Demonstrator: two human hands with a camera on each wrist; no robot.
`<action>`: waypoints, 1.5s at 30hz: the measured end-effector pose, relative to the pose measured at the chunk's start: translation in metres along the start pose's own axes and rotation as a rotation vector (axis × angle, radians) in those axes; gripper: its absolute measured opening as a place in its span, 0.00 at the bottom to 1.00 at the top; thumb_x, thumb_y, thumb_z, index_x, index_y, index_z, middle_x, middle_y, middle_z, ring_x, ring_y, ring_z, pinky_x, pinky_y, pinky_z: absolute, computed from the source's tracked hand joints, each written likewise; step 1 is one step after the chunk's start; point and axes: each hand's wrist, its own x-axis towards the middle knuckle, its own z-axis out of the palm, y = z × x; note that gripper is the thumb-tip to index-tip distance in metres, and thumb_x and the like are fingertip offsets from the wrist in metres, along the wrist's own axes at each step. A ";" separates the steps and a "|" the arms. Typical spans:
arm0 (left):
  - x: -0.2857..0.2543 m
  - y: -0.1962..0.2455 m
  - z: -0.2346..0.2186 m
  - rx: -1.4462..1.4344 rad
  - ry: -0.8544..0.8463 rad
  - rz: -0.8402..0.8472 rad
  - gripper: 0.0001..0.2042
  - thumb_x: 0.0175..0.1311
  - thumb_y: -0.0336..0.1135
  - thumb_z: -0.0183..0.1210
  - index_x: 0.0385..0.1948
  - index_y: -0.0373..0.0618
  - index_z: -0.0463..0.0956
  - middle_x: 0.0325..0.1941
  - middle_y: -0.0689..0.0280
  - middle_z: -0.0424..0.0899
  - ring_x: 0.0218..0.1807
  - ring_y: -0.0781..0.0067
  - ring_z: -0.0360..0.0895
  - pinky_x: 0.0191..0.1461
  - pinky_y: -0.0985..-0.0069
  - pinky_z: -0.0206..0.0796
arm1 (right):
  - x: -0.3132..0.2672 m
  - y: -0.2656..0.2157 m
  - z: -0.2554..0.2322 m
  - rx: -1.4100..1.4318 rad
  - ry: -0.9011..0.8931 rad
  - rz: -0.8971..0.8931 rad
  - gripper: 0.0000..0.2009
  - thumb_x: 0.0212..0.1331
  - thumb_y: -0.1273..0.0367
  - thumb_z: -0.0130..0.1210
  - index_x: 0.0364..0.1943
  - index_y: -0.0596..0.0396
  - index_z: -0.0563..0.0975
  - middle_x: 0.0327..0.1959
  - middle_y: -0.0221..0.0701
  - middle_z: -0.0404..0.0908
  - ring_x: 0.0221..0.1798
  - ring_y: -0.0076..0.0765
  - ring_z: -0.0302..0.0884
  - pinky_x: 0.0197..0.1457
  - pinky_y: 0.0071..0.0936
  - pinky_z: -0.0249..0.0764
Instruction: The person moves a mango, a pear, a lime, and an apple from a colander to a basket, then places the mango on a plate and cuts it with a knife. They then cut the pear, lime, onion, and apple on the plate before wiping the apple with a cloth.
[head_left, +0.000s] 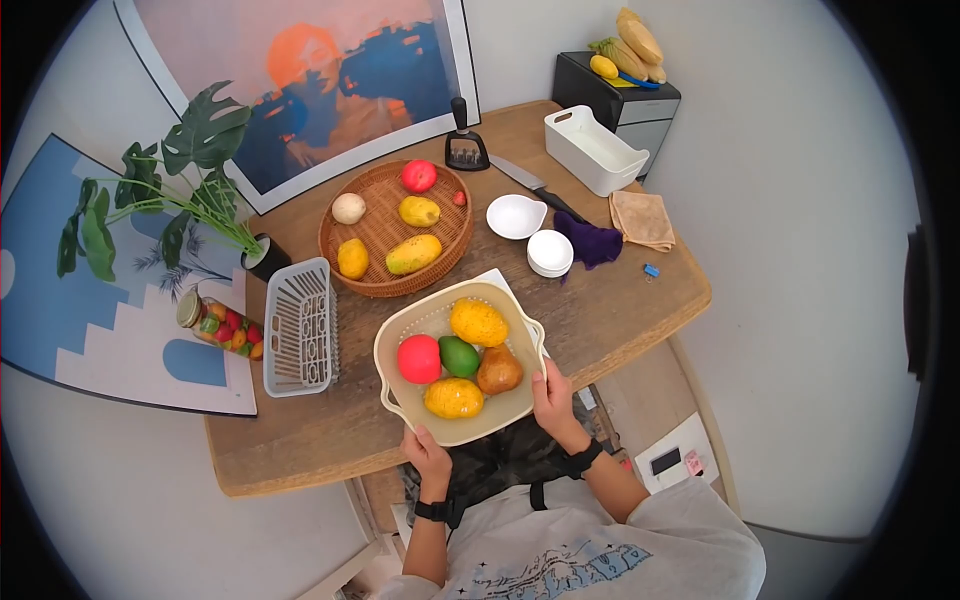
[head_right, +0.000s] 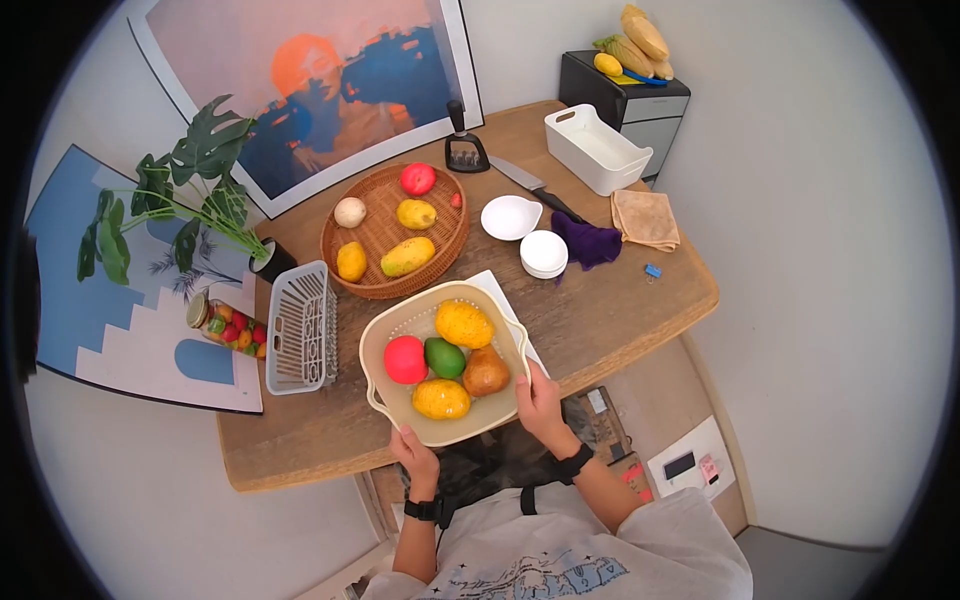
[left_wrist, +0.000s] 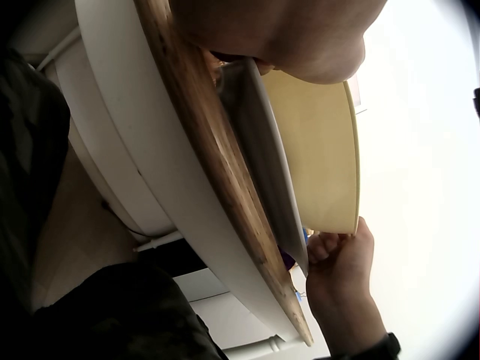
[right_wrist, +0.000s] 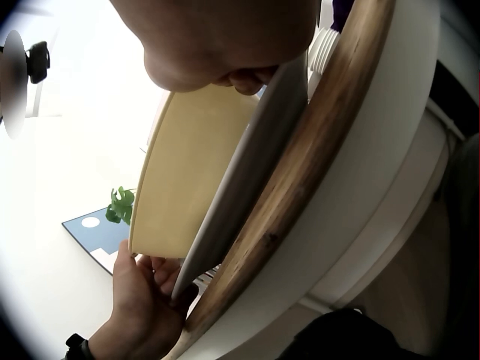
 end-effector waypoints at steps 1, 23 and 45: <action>0.000 0.000 0.000 -0.003 -0.001 0.001 0.19 0.78 0.42 0.43 0.46 0.30 0.75 0.30 0.54 0.83 0.31 0.65 0.80 0.36 0.69 0.68 | 0.000 0.000 0.000 -0.004 -0.006 0.011 0.18 0.71 0.68 0.47 0.60 0.64 0.73 0.34 0.47 0.82 0.34 0.38 0.83 0.41 0.32 0.76; -0.001 -0.006 0.000 0.010 0.014 0.030 0.20 0.78 0.42 0.43 0.46 0.29 0.75 0.30 0.53 0.82 0.30 0.63 0.79 0.35 0.68 0.67 | -0.001 0.003 0.000 0.007 -0.004 -0.012 0.19 0.71 0.68 0.47 0.61 0.64 0.73 0.35 0.48 0.83 0.35 0.38 0.84 0.41 0.32 0.77; -0.002 -0.001 -0.001 -0.025 -0.023 -0.015 0.19 0.80 0.41 0.42 0.46 0.30 0.74 0.35 0.58 0.82 0.37 0.71 0.77 0.41 0.71 0.68 | 0.000 0.002 0.002 0.010 0.026 -0.054 0.18 0.72 0.68 0.47 0.60 0.63 0.73 0.35 0.46 0.83 0.35 0.37 0.84 0.41 0.31 0.77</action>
